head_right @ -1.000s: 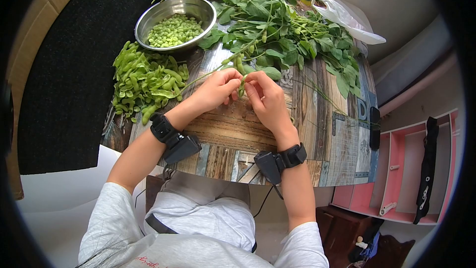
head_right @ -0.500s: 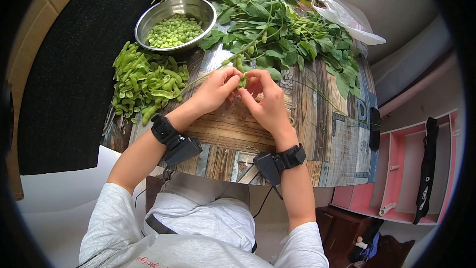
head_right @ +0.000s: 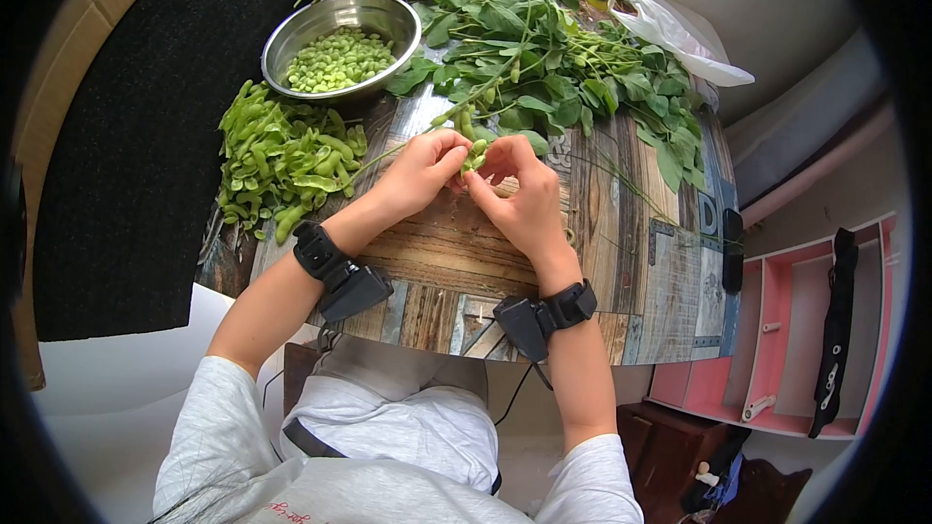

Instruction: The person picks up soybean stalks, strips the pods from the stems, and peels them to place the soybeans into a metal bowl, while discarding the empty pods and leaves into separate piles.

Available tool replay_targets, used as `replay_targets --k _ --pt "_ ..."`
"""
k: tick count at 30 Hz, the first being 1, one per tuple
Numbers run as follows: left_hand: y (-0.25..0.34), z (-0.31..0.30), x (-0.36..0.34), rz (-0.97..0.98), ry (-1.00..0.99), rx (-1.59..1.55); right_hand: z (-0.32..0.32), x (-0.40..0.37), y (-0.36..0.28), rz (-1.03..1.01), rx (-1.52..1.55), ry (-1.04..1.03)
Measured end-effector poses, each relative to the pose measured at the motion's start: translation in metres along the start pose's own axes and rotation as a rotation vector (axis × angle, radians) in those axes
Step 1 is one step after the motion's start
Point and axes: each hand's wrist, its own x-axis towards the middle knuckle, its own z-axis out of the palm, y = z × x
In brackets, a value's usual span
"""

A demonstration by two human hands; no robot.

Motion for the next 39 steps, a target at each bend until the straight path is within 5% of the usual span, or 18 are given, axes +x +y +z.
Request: replay_targets --k 21,32,39 --pt "0.012 -0.004 0.002 -0.147 0.029 -0.356 0.001 0.0 0.007 -0.028 -0.009 -0.004" --pt "0.026 -0.005 -0.009 0.122 0.067 0.149 -0.001 0.002 -0.002 -0.039 -0.105 -0.001" --pt "0.012 -0.002 -0.003 0.138 0.024 0.145 0.0 0.002 0.003 -0.071 -0.073 0.019"
